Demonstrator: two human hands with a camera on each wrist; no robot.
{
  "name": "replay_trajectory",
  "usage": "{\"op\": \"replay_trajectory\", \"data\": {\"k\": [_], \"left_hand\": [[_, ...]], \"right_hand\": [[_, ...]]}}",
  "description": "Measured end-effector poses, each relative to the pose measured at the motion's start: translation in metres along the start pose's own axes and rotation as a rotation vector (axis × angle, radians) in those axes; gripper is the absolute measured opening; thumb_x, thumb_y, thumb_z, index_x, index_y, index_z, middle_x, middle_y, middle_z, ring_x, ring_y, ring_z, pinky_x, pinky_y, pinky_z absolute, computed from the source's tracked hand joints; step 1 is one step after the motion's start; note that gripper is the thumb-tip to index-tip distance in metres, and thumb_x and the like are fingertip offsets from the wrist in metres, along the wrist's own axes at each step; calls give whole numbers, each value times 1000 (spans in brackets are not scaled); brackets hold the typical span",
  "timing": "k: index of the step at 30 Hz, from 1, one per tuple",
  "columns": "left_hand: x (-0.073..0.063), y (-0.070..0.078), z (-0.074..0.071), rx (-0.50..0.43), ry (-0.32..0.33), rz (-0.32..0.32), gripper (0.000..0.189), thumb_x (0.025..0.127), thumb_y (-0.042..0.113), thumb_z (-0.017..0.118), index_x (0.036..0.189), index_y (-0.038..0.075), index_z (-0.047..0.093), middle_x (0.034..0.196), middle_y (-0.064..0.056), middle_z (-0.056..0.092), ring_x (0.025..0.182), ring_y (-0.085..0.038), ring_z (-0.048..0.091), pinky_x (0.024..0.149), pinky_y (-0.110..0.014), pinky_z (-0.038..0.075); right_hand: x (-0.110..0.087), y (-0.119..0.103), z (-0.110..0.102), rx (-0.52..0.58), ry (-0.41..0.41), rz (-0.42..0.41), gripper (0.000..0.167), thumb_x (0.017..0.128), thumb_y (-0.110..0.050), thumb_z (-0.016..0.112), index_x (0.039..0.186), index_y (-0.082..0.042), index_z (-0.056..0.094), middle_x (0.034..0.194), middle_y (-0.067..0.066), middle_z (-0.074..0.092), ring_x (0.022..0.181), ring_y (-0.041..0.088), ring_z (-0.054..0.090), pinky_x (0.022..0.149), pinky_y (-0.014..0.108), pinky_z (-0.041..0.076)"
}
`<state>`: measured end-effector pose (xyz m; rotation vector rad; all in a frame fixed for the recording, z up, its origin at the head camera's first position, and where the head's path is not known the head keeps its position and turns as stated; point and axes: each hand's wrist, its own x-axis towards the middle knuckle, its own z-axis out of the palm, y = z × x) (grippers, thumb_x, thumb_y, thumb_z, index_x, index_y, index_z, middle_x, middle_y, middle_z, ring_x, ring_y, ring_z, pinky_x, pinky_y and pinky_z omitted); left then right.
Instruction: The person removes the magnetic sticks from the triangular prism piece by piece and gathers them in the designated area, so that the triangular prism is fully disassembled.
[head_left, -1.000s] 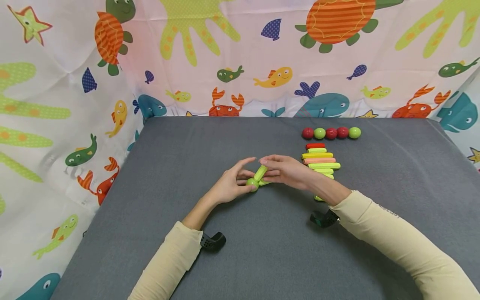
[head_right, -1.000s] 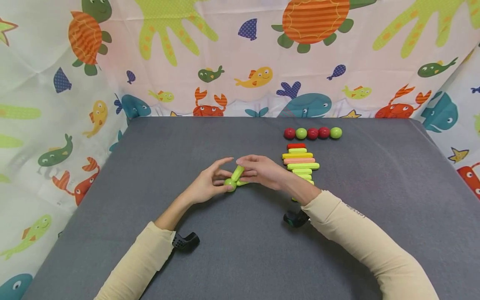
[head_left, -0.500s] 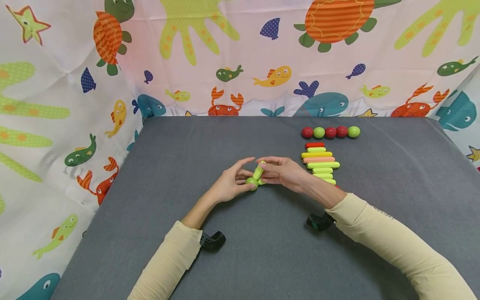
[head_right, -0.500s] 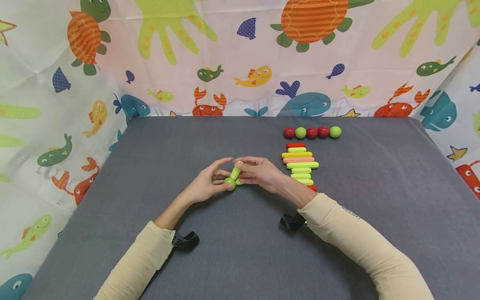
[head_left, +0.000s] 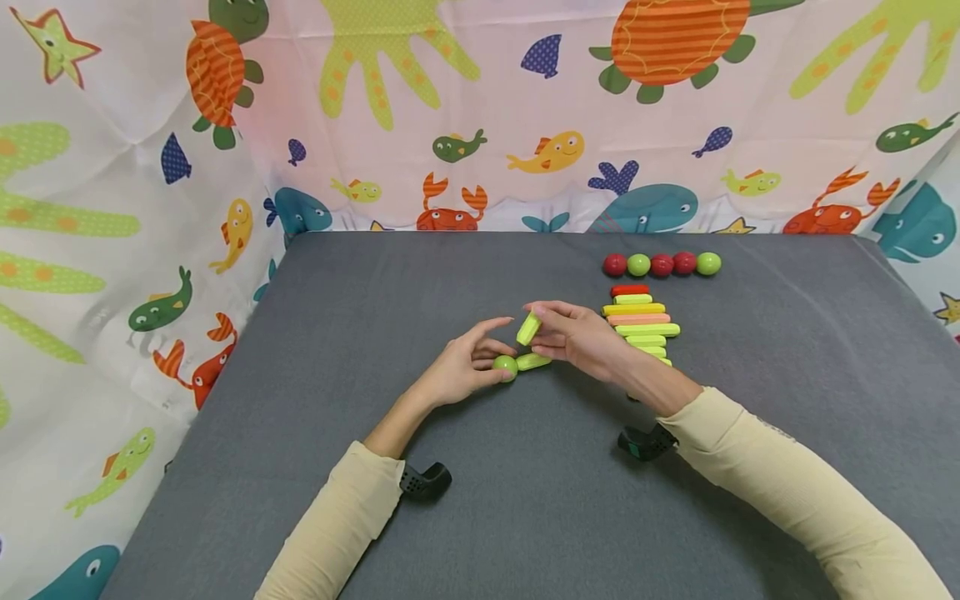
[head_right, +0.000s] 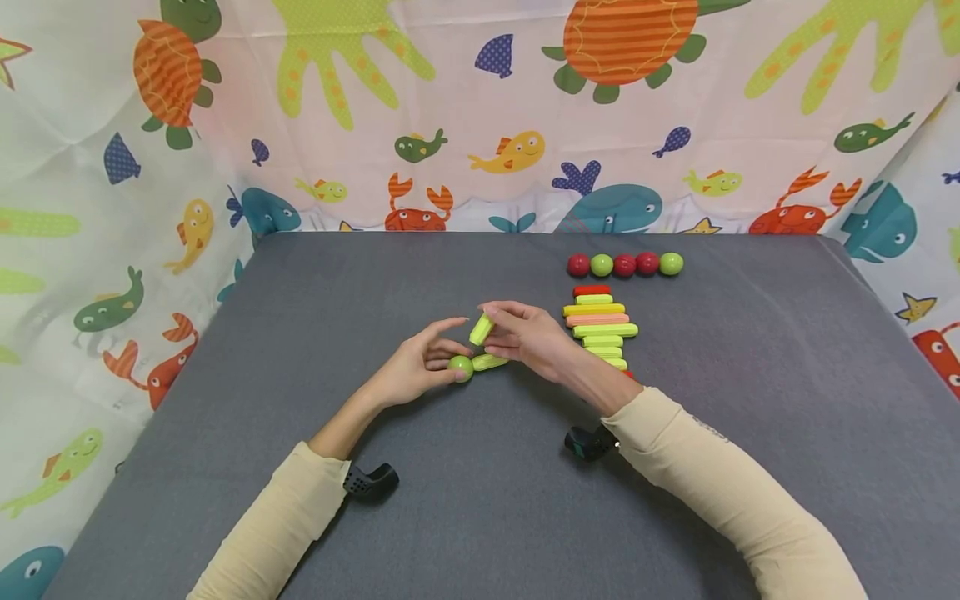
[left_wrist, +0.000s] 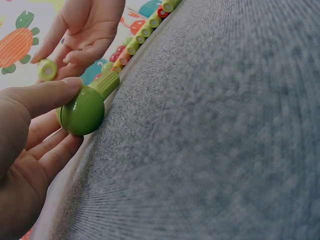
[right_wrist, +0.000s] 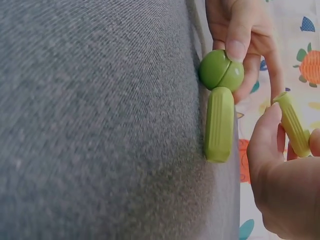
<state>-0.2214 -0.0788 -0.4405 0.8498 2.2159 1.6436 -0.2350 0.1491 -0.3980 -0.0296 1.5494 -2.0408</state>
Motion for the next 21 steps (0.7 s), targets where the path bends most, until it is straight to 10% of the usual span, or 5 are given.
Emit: {"op": "replay_trajectory", "data": {"k": [21], "left_hand": [[0, 2, -1, 77, -14, 1, 66, 85, 5, 71, 143, 3, 38, 116, -14, 64, 111, -19, 59, 92, -28, 47]], "right_hand": [[-42, -15, -39, -10, 129, -3, 53, 98, -32, 54, 140, -5, 38, 107, 8, 53, 89, 17, 66, 82, 28, 52]]}}
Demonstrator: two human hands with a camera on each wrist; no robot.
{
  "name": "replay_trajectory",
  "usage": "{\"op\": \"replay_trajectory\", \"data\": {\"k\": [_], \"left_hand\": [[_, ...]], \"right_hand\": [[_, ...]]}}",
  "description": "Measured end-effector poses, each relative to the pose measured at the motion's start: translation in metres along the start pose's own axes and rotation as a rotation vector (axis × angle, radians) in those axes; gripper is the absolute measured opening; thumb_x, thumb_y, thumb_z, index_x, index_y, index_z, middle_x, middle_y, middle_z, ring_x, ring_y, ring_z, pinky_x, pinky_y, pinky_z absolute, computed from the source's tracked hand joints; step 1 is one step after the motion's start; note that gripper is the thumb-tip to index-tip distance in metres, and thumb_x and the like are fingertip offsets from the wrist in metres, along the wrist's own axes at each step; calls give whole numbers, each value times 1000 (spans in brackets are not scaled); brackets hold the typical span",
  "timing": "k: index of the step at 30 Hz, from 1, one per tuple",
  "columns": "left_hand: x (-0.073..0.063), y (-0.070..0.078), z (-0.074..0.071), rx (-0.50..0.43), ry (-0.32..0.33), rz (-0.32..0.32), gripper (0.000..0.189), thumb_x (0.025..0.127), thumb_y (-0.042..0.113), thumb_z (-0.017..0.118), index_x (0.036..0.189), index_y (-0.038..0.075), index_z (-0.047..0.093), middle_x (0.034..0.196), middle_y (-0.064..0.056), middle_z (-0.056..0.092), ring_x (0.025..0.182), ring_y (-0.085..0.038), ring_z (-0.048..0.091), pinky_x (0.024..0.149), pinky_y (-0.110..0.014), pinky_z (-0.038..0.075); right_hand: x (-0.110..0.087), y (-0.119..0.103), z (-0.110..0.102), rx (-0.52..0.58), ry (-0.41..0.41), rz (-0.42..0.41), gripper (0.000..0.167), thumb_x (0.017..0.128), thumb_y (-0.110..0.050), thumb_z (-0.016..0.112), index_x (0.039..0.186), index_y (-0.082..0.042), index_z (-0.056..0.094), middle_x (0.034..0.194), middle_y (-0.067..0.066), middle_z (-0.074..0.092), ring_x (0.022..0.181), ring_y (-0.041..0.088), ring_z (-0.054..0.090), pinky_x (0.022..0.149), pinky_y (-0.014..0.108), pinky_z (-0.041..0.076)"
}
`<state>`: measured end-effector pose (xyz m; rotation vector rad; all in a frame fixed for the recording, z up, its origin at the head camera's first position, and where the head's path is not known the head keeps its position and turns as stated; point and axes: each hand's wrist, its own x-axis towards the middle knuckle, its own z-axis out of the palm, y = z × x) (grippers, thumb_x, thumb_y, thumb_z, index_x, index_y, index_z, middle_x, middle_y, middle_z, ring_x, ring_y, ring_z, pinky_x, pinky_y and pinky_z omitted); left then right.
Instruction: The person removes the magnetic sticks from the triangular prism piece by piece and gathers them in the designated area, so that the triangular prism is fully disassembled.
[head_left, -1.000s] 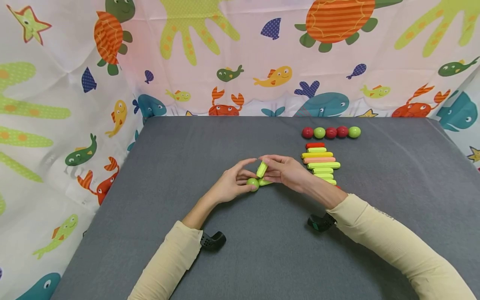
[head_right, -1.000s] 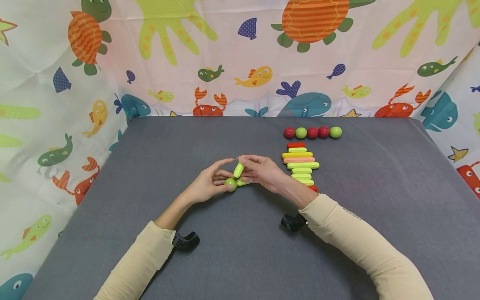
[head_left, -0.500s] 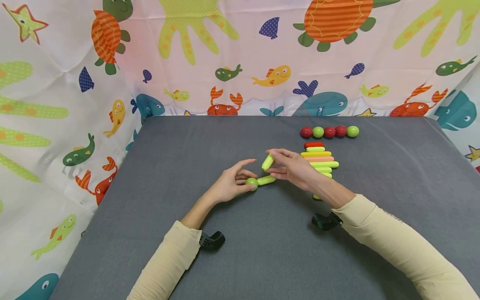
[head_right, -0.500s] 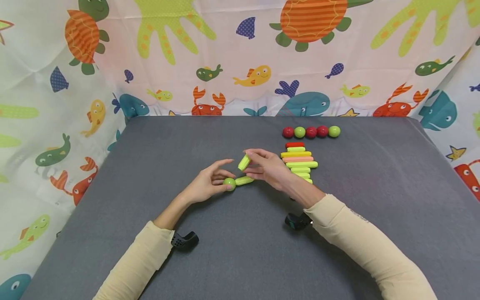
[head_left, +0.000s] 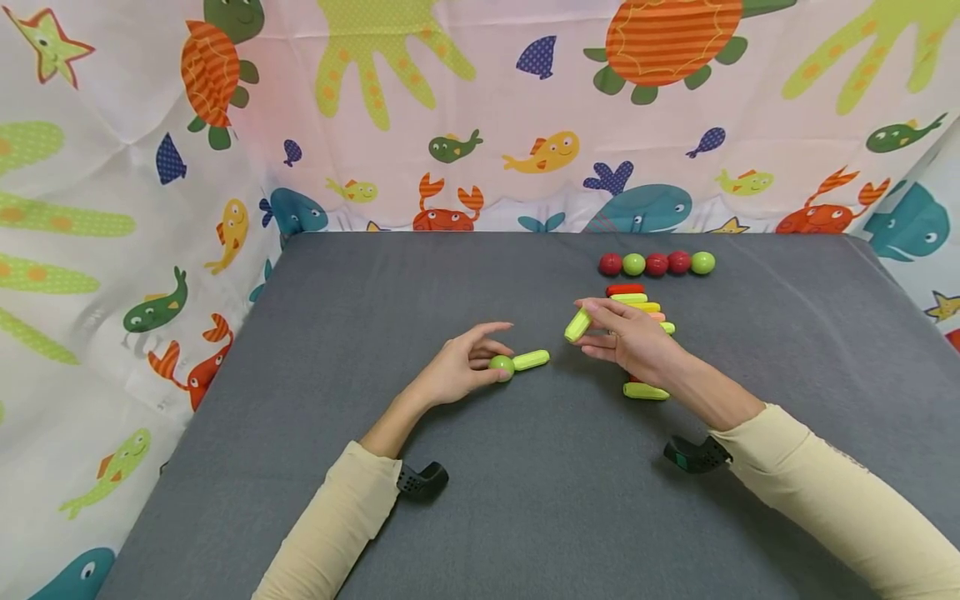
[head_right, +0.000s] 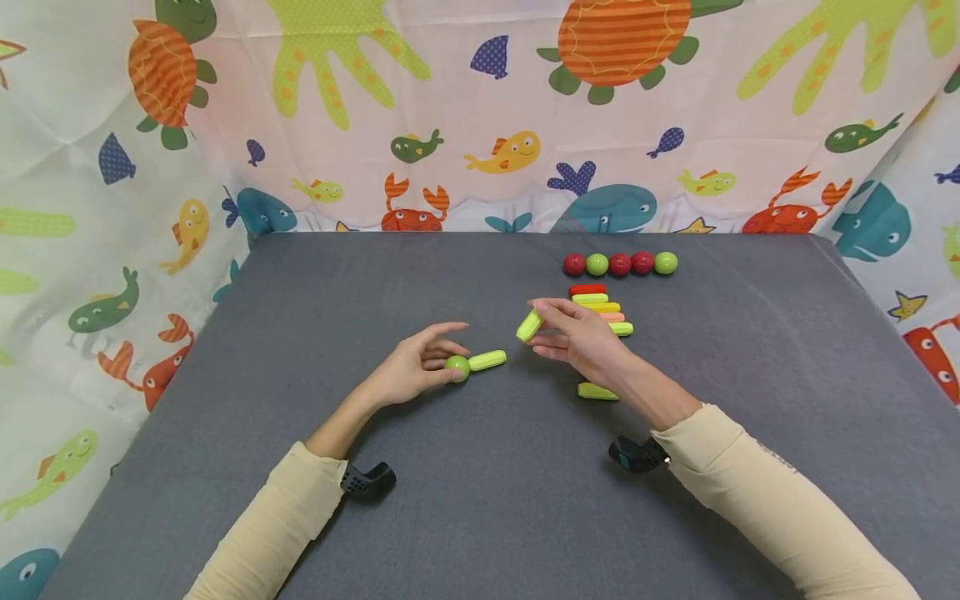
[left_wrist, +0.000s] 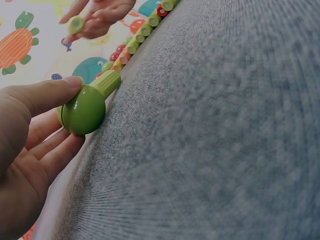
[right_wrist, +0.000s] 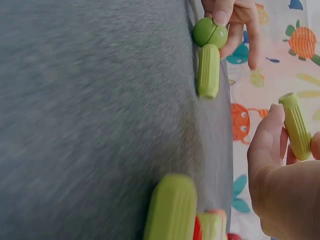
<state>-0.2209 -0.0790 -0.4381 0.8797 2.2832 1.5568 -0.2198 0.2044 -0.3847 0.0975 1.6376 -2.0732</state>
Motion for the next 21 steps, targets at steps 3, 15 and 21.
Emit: {"op": "replay_trajectory", "data": {"k": [3, 15, 21], "left_hand": [[-1, 1, 0, -3, -4, -3, 65, 85, 4, 71, 142, 3, 40, 117, -14, 64, 111, -20, 59, 92, -28, 47], [-1, 2, 1, 23, 0, 10, 64, 85, 4, 71, 141, 2, 40, 115, -14, 64, 110, -21, 59, 90, -29, 48], [0, 1, 2, 19, 8, 2, 64, 85, 3, 71, 141, 3, 41, 114, -12, 65, 110, -21, 59, 90, -28, 48]], "right_hand": [[-9, 1, -9, 49, 5, 5, 44, 97, -29, 54, 134, -7, 44, 104, 8, 55, 88, 19, 67, 83, 29, 52], [-44, 10, -41, 156, 51, 48, 39, 98, -29, 54, 129, -11, 39, 101, 6, 52, 88, 19, 66, 83, 31, 52], [-66, 20, -56, 154, 57, 56, 36, 99, -27, 52, 128, -10, 41, 102, 8, 53, 88, 19, 66, 84, 31, 52]]}}
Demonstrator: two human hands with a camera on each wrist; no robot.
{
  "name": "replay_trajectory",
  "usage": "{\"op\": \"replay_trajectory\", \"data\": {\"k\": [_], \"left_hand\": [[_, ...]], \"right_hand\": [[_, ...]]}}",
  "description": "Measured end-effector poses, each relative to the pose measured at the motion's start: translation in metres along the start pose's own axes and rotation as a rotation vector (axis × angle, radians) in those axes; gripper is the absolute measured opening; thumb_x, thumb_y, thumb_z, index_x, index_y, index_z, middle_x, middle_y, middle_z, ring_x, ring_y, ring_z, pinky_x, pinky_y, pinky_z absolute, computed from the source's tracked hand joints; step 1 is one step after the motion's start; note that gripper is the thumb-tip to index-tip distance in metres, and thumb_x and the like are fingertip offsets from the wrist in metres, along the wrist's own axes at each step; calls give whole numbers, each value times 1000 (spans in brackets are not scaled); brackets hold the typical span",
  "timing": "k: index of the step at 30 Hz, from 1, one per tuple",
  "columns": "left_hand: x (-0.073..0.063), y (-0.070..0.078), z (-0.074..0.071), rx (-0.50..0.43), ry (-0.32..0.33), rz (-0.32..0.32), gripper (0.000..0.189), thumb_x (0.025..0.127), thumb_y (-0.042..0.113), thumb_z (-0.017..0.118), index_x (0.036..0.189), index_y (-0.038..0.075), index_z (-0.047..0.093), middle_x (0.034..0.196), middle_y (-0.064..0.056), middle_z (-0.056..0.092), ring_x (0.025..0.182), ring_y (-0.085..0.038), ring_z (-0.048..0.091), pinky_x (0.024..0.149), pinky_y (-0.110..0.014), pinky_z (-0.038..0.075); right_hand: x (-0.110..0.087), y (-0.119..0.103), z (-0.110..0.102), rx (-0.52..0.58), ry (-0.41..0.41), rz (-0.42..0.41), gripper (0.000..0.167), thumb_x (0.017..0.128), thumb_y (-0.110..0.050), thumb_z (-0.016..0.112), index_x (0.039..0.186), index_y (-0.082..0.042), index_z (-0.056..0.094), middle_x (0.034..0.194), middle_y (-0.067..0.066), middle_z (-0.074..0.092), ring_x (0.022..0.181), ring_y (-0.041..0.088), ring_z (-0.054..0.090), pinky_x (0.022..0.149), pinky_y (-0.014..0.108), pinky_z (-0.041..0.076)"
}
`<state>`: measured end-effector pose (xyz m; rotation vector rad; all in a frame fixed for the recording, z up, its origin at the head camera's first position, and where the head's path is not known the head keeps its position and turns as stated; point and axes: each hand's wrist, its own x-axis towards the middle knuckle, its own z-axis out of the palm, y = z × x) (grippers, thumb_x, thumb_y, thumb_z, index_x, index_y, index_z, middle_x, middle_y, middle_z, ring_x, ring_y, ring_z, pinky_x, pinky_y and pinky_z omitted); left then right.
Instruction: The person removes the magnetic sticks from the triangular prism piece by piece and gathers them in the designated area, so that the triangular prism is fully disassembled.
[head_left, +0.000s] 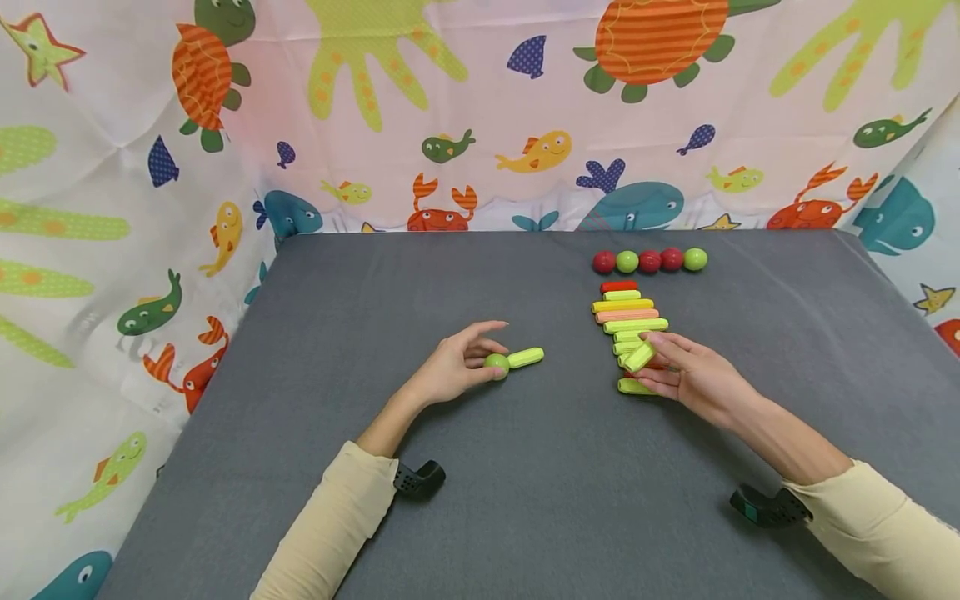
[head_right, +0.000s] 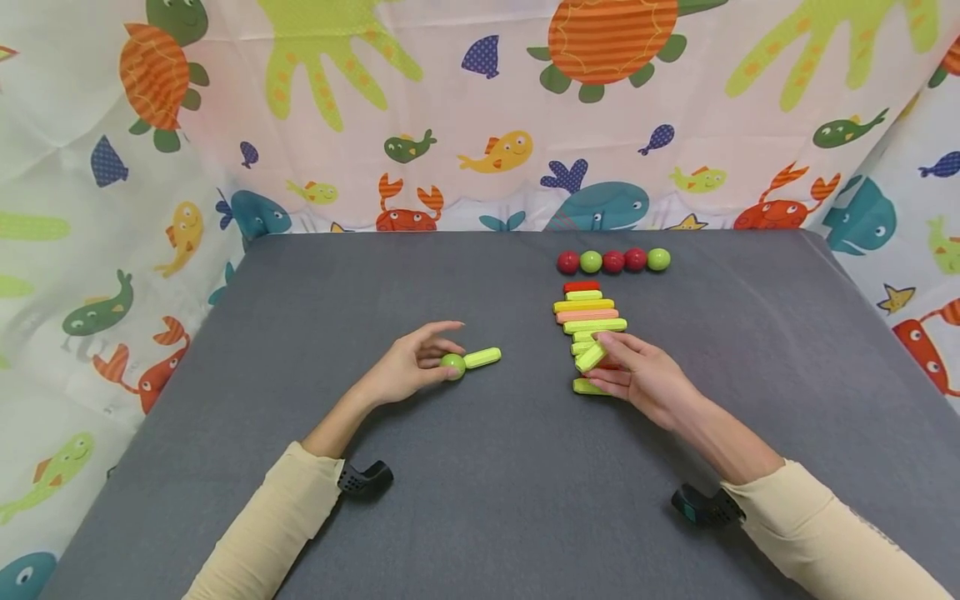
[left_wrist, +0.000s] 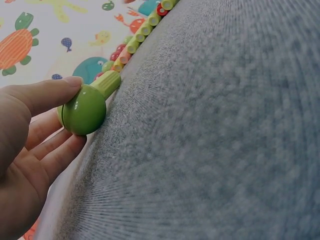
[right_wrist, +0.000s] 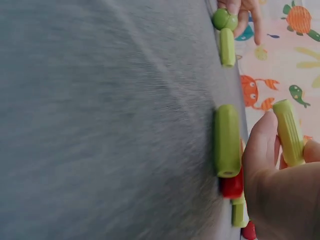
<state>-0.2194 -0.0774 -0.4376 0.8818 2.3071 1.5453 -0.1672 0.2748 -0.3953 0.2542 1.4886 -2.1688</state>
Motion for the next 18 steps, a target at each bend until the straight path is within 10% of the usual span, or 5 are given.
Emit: {"op": "replay_trajectory", "data": {"k": [18], "left_hand": [[0, 3, 0, -33, -4, -32, 64, 85, 3, 70, 142, 3, 40, 116, -13, 64, 111, -22, 59, 91, -28, 48]], "right_hand": [[-34, 27, -24, -77, 1, 27, 13, 100, -16, 52, 108, -11, 60, 102, 6, 65, 96, 20, 66, 85, 33, 52]]}}
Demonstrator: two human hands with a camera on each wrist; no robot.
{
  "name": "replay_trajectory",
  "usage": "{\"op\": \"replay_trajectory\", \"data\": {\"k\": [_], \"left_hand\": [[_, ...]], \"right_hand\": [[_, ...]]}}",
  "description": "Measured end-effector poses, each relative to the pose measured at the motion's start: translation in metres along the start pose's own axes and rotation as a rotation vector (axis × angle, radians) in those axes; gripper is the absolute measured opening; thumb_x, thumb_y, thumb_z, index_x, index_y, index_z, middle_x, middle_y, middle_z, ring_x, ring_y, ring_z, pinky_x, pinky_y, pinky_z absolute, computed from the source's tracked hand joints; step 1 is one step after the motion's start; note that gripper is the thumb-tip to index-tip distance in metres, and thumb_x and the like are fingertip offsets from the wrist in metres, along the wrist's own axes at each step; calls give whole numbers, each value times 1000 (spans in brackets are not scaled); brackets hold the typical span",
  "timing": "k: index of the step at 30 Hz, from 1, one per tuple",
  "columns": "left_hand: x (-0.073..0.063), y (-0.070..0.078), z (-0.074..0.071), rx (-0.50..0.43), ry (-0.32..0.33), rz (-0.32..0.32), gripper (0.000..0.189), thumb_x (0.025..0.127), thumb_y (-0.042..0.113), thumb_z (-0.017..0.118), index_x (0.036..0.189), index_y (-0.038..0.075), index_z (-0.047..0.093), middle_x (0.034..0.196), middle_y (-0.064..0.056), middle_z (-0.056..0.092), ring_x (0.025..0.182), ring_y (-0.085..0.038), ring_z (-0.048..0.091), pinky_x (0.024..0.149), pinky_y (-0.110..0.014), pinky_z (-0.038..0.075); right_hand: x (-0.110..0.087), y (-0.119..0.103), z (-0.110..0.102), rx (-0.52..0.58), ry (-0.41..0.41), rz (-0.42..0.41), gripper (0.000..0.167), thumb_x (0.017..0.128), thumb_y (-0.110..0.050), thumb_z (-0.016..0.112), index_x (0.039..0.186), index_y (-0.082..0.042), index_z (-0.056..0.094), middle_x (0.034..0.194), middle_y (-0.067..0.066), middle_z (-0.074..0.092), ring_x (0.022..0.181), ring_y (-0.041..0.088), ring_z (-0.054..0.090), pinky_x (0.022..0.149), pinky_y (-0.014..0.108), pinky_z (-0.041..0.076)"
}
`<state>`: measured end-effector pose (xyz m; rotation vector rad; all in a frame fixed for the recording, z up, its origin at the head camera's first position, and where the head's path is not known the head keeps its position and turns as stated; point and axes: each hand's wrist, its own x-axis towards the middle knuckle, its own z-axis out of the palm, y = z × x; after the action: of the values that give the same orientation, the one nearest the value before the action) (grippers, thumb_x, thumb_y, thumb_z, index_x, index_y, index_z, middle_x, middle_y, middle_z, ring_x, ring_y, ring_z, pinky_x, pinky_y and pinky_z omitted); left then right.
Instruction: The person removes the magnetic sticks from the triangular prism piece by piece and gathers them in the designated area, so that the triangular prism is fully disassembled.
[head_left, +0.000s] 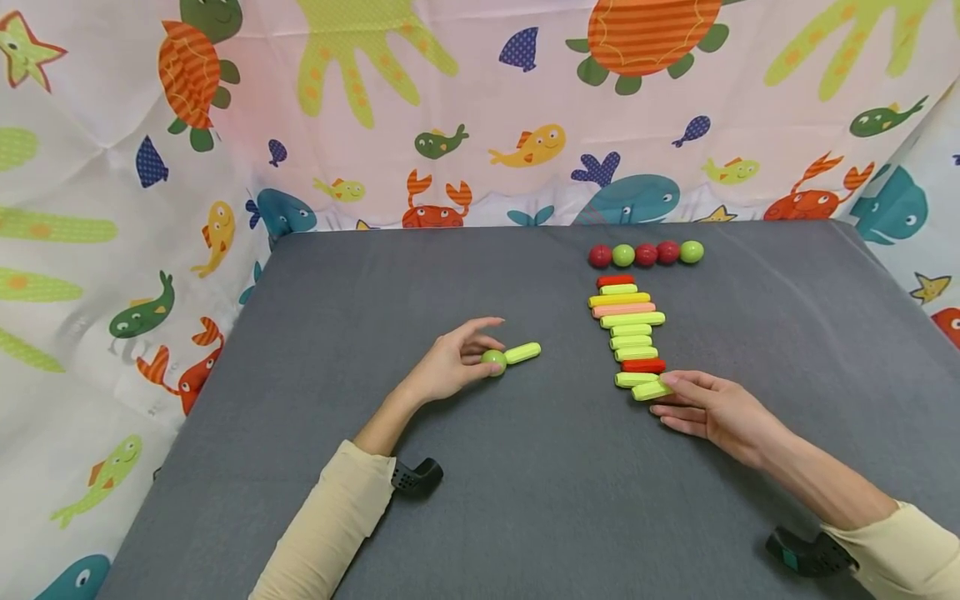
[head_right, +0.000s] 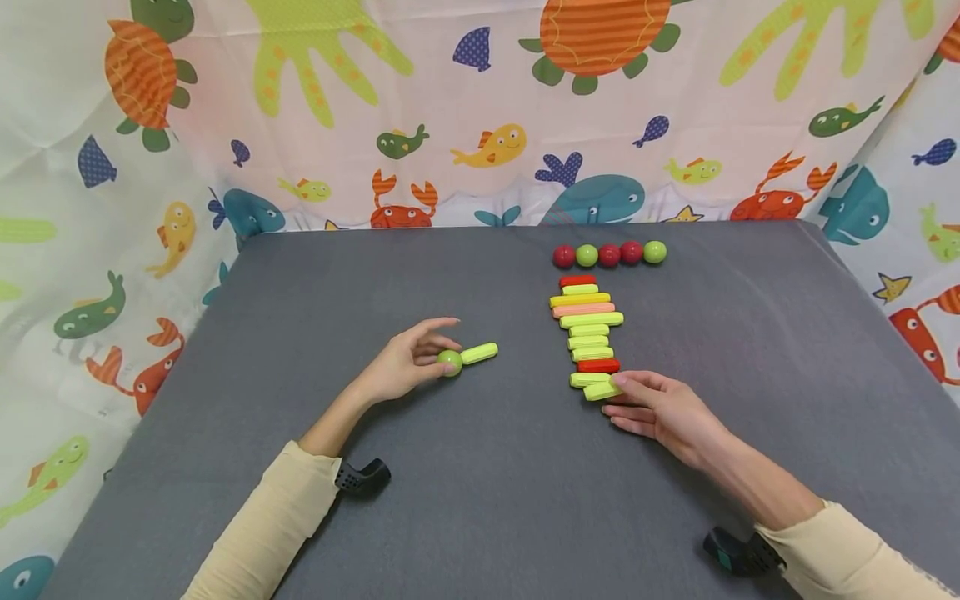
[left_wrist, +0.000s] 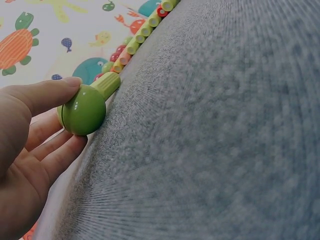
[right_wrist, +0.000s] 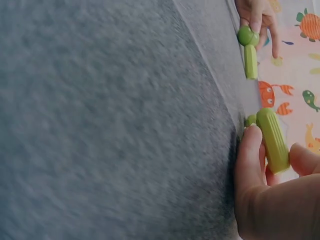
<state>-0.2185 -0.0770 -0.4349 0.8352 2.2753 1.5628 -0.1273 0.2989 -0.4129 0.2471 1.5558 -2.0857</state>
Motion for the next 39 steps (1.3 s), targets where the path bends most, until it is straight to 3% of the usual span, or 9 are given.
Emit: {"op": "replay_trajectory", "data": {"k": [6, 13, 19, 27, 39], "left_hand": [[1, -1, 0, -8, -3, 3, 63, 86, 1, 69, 142, 2, 40, 116, -14, 64, 111, -22, 59, 91, -29, 48], [1, -1, 0, -23, 2, 3, 62, 85, 1, 70, 141, 1, 41, 116, -16, 63, 110, -23, 59, 90, -28, 48], [2, -2, 0, -18, 0, 5, 62, 85, 1, 70, 140, 1, 41, 116, -17, 63, 109, -22, 59, 90, -28, 48], [1, 0, 0, -24, 2, 4, 63, 85, 2, 70, 141, 1, 41, 116, -17, 63, 109, -23, 60, 89, -32, 49], [2, -2, 0, -90, 15, -11, 61, 86, 0, 69, 140, -1, 40, 116, -19, 62, 107, -23, 61, 89, -30, 49]], "right_hand": [[-3, 3, 2, 6, 15, 17, 14, 99, -15, 53, 109, -7, 59, 102, 8, 66, 95, 19, 66, 85, 33, 52], [-6, -4, 3, -174, 48, 65, 31, 99, -25, 54, 119, -1, 46, 101, 11, 66, 92, 19, 67, 82, 34, 53], [-7, -3, 1, -150, 14, 85, 30, 101, -23, 51, 123, -5, 43, 102, 11, 66, 93, 22, 67, 83, 35, 53], [-5, -8, 3, -279, 105, 68, 34, 99, -36, 52, 116, -9, 42, 91, 4, 63, 78, 15, 66, 68, 25, 53], [12, -19, 29, -213, 61, 15, 49, 98, -41, 51, 122, -1, 38, 91, 4, 59, 82, 12, 63, 70, 25, 53]]}}
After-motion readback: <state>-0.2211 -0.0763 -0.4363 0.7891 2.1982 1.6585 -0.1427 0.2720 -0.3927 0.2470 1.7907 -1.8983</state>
